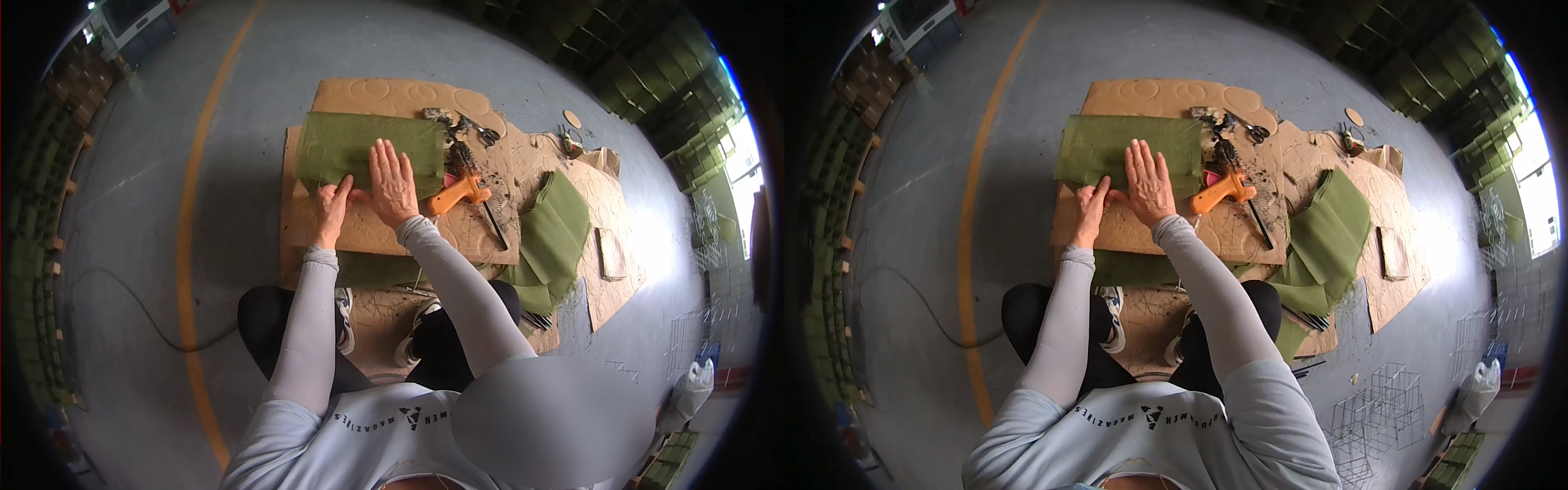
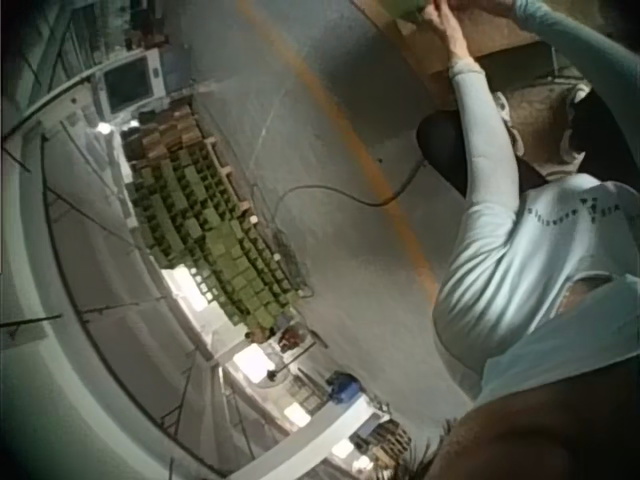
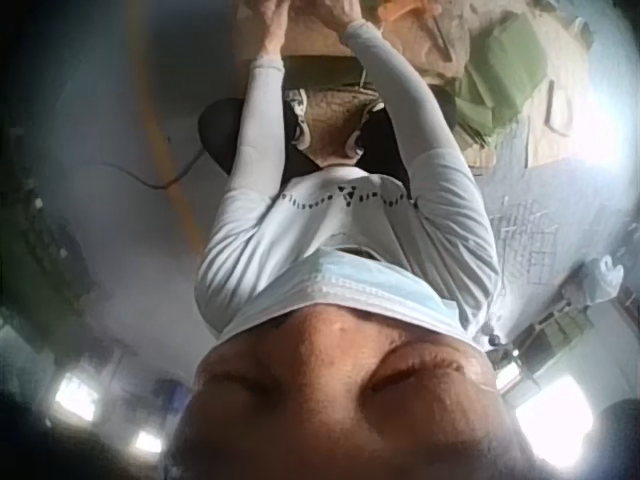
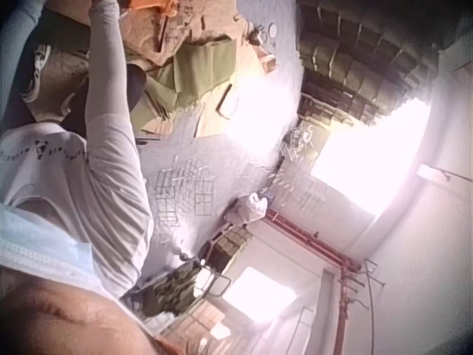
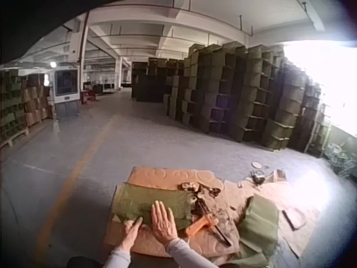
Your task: Assembling a wire frame and green fabric cover into a storage bin using a hot glue gun.
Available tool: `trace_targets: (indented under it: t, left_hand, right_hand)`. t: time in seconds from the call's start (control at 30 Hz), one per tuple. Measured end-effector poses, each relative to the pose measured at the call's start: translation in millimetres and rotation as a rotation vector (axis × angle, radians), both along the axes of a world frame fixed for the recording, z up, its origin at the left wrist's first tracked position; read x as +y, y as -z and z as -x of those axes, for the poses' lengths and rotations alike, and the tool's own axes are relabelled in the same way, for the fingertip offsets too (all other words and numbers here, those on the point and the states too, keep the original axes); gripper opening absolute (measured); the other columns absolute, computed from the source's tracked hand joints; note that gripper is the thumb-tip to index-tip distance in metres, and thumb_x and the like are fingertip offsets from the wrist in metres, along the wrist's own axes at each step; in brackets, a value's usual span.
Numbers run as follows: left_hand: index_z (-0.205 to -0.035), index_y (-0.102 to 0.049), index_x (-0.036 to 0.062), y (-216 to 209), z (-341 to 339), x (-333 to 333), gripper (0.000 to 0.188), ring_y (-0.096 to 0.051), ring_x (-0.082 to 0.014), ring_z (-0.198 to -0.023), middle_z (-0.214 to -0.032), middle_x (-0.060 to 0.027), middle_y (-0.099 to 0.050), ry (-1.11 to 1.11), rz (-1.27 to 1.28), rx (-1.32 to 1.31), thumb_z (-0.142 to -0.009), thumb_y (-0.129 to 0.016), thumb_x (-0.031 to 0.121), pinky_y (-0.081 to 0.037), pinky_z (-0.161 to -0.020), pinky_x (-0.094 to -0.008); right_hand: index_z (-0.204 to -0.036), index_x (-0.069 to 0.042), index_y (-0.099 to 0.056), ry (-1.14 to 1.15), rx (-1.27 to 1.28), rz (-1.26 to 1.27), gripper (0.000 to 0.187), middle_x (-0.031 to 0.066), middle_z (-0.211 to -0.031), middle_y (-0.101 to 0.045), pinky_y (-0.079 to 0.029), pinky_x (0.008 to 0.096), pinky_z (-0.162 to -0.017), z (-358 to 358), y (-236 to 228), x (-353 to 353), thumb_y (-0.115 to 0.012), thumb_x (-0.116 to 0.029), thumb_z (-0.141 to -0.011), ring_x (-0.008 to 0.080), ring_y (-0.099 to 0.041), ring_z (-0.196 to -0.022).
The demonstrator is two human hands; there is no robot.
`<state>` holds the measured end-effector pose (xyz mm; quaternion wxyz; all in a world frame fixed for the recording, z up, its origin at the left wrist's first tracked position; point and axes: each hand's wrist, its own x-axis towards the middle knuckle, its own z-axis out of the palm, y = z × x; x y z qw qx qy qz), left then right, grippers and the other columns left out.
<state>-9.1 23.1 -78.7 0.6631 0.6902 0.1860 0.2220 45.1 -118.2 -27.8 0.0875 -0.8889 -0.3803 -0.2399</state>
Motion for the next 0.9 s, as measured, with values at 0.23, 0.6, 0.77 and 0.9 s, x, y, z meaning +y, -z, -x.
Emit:
trace_targets:
  t: [0.23, 0.6, 0.77, 0.9]
  left_hand:
    - [-0.059, -0.061, 0.0063, -2, -3, -9, 0.049, -0.045, -0.0052, -0.053, -0.057, 0.0032, -0.053, 0.163, 0.131, 0.0, -0.083, -0.07, 0.048, -0.032, -0.05, -0.0237]
    - [-0.058, -0.049, 0.0036, 15, -16, -14, 0.044, -0.034, -0.0057, -0.055, -0.057, 0.0046, -0.046, 0.068, -0.026, -0.116, -0.087, -0.069, 0.029, -0.029, -0.049, -0.0296]
    - [-0.056, -0.054, 0.0029, 15, -18, -20, 0.046, -0.038, -0.0058, -0.048, -0.05, 0.0047, -0.046, 0.018, 0.138, -0.291, -0.087, -0.069, 0.033, -0.03, -0.046, -0.0274]
    - [-0.058, -0.058, 0.003, 1, -8, -14, 0.046, -0.044, -0.0081, -0.046, -0.051, 0.0021, -0.052, 0.059, -0.044, -0.02, -0.088, -0.066, 0.036, -0.032, -0.046, -0.027]
  right_hand:
    - [-0.144, 0.003, -0.026, -0.048, -0.002, -0.01, 0.086, 0.0161, -0.153, -0.024, -0.02, 0.0456, -0.114, 4, 0, 0, -0.059, -0.046, -0.082, 0.0291, -0.022, -0.143]
    - [-0.145, 0.0, -0.027, -0.096, -0.039, 0.029, 0.085, 0.0155, -0.153, -0.025, -0.021, 0.0458, -0.114, -2, 6, -13, -0.056, -0.051, -0.084, 0.0284, -0.021, -0.143]
    - [-0.145, 0.001, -0.026, -0.205, 0.045, -0.052, 0.082, 0.0177, -0.153, -0.025, -0.018, 0.0482, -0.115, -4, -13, -30, -0.052, -0.052, -0.088, 0.0309, -0.021, -0.143]
    - [-0.146, 0.0, -0.026, -0.073, -0.01, 0.046, 0.072, 0.0156, -0.152, -0.027, -0.019, 0.0465, -0.115, -19, -10, -45, -0.05, -0.043, -0.092, 0.0284, -0.024, -0.142]
